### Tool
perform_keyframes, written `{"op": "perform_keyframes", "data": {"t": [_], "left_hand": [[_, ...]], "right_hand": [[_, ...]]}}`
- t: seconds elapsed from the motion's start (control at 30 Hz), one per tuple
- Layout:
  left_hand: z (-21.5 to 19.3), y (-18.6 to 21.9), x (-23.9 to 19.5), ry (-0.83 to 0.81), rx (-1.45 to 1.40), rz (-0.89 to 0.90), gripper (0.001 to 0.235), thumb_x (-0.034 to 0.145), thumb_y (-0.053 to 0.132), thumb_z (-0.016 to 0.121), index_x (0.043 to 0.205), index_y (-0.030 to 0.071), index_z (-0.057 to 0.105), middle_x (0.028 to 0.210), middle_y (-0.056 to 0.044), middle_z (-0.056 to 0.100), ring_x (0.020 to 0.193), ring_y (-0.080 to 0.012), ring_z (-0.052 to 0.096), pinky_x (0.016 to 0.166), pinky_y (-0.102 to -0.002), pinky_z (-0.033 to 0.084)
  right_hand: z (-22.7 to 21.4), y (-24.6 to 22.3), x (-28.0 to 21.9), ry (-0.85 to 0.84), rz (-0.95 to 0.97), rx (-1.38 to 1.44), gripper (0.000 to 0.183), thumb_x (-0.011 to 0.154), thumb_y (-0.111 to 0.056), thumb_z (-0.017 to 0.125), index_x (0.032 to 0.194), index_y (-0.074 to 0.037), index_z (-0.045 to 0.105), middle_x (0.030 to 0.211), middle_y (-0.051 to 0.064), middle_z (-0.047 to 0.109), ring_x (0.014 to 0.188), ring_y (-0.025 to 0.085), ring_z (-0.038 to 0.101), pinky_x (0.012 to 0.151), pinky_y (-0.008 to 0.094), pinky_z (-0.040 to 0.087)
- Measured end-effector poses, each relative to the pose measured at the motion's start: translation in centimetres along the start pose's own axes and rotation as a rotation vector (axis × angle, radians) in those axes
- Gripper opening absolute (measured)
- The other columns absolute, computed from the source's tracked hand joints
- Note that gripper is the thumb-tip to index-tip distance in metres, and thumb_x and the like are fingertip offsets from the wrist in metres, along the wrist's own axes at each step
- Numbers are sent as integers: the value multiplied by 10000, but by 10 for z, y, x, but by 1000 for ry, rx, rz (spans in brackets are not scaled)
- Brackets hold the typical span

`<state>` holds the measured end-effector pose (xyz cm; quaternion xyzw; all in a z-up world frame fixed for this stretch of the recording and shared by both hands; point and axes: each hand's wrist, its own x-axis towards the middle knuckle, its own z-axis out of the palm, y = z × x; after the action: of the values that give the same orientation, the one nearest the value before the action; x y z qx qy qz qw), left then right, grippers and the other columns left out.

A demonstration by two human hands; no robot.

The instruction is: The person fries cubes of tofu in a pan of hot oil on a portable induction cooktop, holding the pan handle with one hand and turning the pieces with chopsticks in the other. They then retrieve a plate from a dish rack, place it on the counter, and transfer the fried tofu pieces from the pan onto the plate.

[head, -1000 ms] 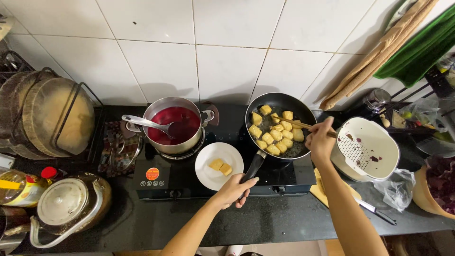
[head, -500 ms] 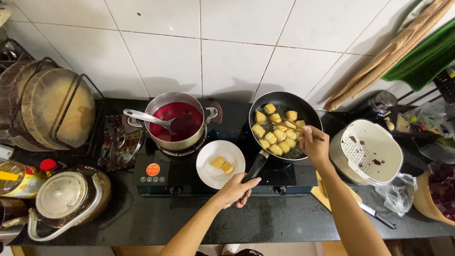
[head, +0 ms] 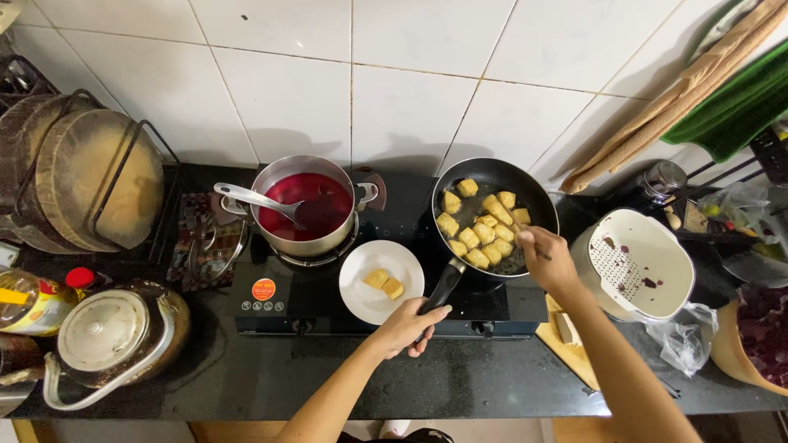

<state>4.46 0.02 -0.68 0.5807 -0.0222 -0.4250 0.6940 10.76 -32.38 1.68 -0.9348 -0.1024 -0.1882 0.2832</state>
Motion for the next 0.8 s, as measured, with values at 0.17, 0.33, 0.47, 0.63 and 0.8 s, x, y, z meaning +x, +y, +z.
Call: {"op": "perform_keyframes", "data": {"t": [0.17,0.33,0.47,0.63,0.8], "left_hand": [[-2,-3,1,2,11,19,388,990,378,667,919,34,503,612,-18,534,383,-86,517,302,-243,370],[-3,-5,4,-3,20,44,387,994,367,664,913,18,518,584,-16,532,371,-89,514,295,-247,357],[-4,-10,7,-7,15,55,377,994,356,661,919,14,524,573,-19,529,362,-97,512,294,-253,358],[-5,-11,7,-5,-13,57,369,991,346,668,930,14,520,577,-23,528,364,-95,506,293,-254,349],[-3,-10,6,-9,-43,28,376,986,362,673,944,23,514,620,-19,537,388,-81,509,304,-244,361]], "right_hand": [[-23,-20,11,-441,-316,-246,220,912,-207,592,1043,-109,740,892,62,688,614,212,665,557,346,555],[-30,-36,16,-644,-614,-457,238,871,-351,690,864,-113,686,774,44,628,713,228,714,592,386,574],[-48,-54,10,-590,-651,-373,268,892,-372,661,835,-110,682,780,45,653,708,224,711,577,379,573],[-63,-40,-14,-446,-304,-162,285,940,-321,619,919,-86,780,767,56,687,543,164,642,483,335,536],[-48,-61,-22,-1,388,263,406,1121,-198,472,845,24,670,544,67,557,465,106,473,446,279,380]]}}
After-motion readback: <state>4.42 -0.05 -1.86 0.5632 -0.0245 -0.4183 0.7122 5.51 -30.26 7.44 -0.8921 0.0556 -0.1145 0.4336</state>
